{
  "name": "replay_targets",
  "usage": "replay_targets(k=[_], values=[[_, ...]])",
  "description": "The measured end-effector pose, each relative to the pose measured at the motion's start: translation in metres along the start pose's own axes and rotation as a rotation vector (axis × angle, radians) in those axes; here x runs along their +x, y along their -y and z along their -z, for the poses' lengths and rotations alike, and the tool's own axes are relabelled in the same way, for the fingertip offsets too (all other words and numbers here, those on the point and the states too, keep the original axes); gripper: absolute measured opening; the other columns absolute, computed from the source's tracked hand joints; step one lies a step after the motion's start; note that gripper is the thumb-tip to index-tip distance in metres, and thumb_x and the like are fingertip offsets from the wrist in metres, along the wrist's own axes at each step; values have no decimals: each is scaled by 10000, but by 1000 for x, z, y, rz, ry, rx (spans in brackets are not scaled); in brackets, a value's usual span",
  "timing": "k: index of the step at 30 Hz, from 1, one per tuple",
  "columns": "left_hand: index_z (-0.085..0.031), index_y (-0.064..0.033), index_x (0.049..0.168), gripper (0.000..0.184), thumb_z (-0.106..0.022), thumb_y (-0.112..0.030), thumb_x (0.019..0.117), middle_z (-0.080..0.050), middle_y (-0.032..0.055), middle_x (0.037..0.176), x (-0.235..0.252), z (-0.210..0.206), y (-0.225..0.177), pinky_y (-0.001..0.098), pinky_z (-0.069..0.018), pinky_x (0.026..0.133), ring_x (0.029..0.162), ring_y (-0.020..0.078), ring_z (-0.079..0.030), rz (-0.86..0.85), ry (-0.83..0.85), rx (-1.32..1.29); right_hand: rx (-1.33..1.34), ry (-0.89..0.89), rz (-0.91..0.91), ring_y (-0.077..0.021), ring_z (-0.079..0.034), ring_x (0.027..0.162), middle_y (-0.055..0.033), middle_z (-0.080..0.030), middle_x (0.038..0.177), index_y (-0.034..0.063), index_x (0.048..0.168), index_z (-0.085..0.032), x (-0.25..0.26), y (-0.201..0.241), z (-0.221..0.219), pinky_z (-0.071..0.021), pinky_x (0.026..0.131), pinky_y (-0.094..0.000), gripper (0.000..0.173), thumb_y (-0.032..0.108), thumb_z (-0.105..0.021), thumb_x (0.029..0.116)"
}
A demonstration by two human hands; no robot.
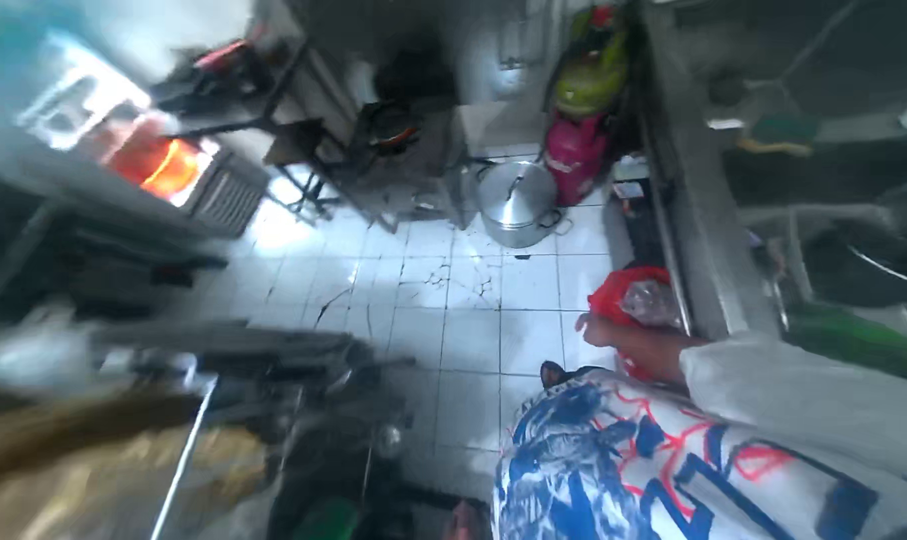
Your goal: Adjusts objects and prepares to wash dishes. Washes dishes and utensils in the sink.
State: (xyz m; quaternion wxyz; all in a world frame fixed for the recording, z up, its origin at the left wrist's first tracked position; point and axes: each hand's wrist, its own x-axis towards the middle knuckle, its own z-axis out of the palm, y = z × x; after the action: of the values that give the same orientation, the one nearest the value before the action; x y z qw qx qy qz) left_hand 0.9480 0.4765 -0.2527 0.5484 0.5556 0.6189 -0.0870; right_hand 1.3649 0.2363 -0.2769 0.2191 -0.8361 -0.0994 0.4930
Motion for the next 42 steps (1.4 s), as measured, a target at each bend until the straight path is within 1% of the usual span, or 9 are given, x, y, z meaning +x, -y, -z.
replay_targets(k=[4, 6, 13, 17, 22, 27, 32, 36, 42], values=[[-524, 99, 1365, 445, -424, -260, 1120, -624, 289, 1262, 77, -35, -136, 481, -517, 935, 1083, 325, -635, -126, 150, 150, 323, 93, -36, -414, -643, 1135, -290, -617, 1313, -11, 1440, -530, 1, 5, 11, -504, 990, -553, 422, 23, -521, 1019], [-497, 77, 1399, 450, -409, -265, 1121, -614, 272, 1295, 106, -72, -205, 467, -521, 915, 1096, 308, -635, -192, 232, 147, 438, 54, 15, -412, -668, 1103, -285, -642, 1277, -9, 1408, -565, 5, 3, 23, -532, 972, -561, 409, -5, -556, 999], [-451, 67, 1441, 422, -385, -201, 1122, -557, 289, 1372, 185, -210, -384, 478, -497, 927, 1138, 336, -604, -253, 496, 369, 729, -151, 196, -351, -696, 938, -268, -658, 1118, -50, 1416, -504, -18, 34, 143, -576, 870, -513, 394, -32, -539, 1024], [-439, 85, 1451, 434, -384, -190, 1120, -559, 306, 1371, 234, -272, -473, 483, -498, 931, 1135, 346, -612, -282, 608, 588, 935, -321, 132, -368, -684, 996, -281, -636, 1161, -49, 1460, -462, -31, 46, 210, -567, 916, -508, 424, -55, -494, 1038], [-457, 66, 1446, 429, -389, -202, 1119, -559, 294, 1378, 263, -330, -594, 504, -486, 932, 1144, 357, -602, -270, 685, 951, 1112, -538, 61, -295, -693, 973, -242, -683, 1132, -26, 1444, -490, -56, 68, 271, -560, 905, -451, 372, 22, -440, 1079], [-429, 57, 1472, 442, -378, -208, 1121, -524, 292, 1414, 300, -394, -678, 495, -480, 944, 1164, 349, -581, -330, 691, 1176, 1147, -996, 98, -190, -694, 876, -161, -710, 1041, -30, 1347, -579, -60, 51, 268, -586, 826, -380, 324, 88, -539, 1048], [-389, 70, 1500, 440, -353, -166, 1130, -488, 311, 1462, 244, -469, -703, 506, -470, 1000, 1245, 381, -561, -428, 778, 1405, 1209, -1202, 60, -145, -673, 855, -145, -697, 1018, -55, 1322, -576, -81, 19, 267, -573, 826, -332, 300, 62, -529, 1050], [-478, 88, 1424, 407, -398, -168, 1119, -575, 300, 1352, 177, -533, -699, 486, -505, 941, 1133, 353, -616, -572, 916, 1504, 1219, -1379, 27, -129, -668, 869, -149, -691, 1024, -77, 1309, -579, -93, -18, 279, -568, 847, -309, 311, 53, -534, 1030], [-630, 49, 1236, 334, -451, -191, 1089, -716, 156, 1115, 64, -612, -743, 381, -574, 850, 979, 208, -699, -565, 1285, 1779, 1088, -1403, -232, -249, -698, 1009, -190, -703, 1134, -19, 1346, -595, -95, -53, 323, -561, 939, -399, 334, 62, -578, 1022]])
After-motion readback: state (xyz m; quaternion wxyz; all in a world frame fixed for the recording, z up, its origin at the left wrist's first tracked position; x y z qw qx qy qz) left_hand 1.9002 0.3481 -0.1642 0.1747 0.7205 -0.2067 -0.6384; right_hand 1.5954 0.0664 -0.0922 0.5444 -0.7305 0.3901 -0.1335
